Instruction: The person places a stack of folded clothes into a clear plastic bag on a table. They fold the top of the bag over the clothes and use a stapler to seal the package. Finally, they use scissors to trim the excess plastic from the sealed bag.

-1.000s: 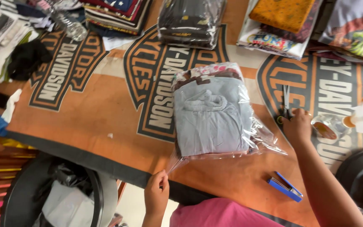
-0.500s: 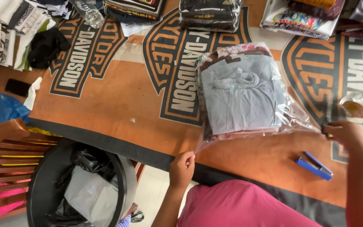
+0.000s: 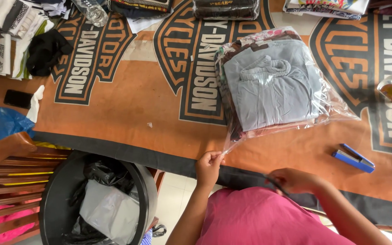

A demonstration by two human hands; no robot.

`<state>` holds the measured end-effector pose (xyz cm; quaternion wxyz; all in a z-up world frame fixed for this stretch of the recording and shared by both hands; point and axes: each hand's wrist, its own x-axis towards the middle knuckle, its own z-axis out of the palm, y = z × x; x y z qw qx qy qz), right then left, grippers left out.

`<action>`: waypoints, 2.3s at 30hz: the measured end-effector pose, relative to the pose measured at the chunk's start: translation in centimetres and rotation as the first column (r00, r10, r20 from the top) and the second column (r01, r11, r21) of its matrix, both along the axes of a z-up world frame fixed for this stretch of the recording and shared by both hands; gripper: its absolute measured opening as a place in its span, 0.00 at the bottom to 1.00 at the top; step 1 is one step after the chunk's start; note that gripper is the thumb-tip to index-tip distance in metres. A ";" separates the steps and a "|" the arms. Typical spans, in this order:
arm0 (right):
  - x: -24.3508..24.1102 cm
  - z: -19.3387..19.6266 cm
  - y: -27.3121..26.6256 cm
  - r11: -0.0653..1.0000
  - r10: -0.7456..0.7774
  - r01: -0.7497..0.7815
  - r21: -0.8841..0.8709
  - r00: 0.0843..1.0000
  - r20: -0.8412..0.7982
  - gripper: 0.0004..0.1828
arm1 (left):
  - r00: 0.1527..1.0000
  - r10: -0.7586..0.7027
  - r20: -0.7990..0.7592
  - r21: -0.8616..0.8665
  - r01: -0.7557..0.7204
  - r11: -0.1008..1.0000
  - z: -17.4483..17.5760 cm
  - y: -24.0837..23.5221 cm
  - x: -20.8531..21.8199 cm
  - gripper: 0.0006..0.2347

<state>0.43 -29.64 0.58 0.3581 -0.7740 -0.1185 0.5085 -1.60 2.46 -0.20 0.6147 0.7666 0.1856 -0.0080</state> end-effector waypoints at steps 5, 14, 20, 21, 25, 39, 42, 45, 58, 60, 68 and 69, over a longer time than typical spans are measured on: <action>1.1 -1.4 6.2 0.896 -0.073 0.170 0.410 0.967 -0.243 0.34 | 0.990 0.082 -0.113 -0.281 -0.111 0.953 -1.5 0.0 0.1 0.05; 1.5 -8.0 7.9 0.788 -0.243 0.386 0.481 0.911 -0.332 0.32 | 0.977 0.151 -0.152 -0.491 -0.207 0.846 -3.8 0.1 0.8 0.06; 2.1 -6.6 8.5 0.816 -0.217 0.336 0.470 0.932 -0.289 0.28 | 0.976 0.132 -0.174 -0.512 -0.204 0.834 -5.9 0.5 1.4 0.06; 2.2 -6.7 8.8 0.816 -0.212 0.329 0.475 0.935 -0.284 0.28 | 0.976 0.128 -0.178 -0.512 -0.203 0.835 -6.2 0.6 1.3 0.07; 2.8 -7.7 8.9 0.825 -0.191 0.288 0.485 0.952 -0.241 0.27 | 0.974 0.122 -0.190 -0.501 -0.203 0.841 -4.8 0.7 1.5 0.06; 4.3 2.3 10.1 0.940 -0.150 0.094 0.329 0.977 0.150 0.15 | 0.971 0.004 -0.238 -0.237 -0.063 0.969 -5.8 1.3 -1.1 0.07; 4.0 5.3 6.7 0.898 -0.368 0.212 0.386 0.843 0.393 0.19 | 0.958 -0.218 -0.188 -0.155 0.190 0.969 -5.4 0.4 -0.6 0.03; 4.2 7.2 0.4 0.734 -0.677 0.508 0.450 0.596 0.431 0.25 | 0.840 -0.536 -0.084 -0.108 0.527 0.843 -5.1 -2.8 0.8 0.18; 7.6 -5.1 -16.4 0.497 -0.586 0.848 0.184 0.172 0.792 0.22 | 0.772 -0.634 -0.048 0.321 0.613 0.722 0.0 -11.0 10.7 0.06; 6.0 -5.2 -15.2 0.469 -0.732 0.839 0.277 0.193 0.653 0.23 | 0.786 -0.615 -0.057 0.330 0.596 0.732 1.7 -10.1 11.4 0.07; 1.9 -7.5 -3.2 0.310 -0.940 0.711 0.631 0.330 0.089 0.24 | 0.993 -0.109 -0.042 0.317 0.117 0.941 -5.7 -6.1 13.4 0.11; 1.8 -7.5 -1.4 0.302 -0.931 0.711 0.634 0.364 0.035 0.24 | 0.998 -0.064 0.009 0.125 0.063 0.990 -5.5 -6.3 13.1 0.14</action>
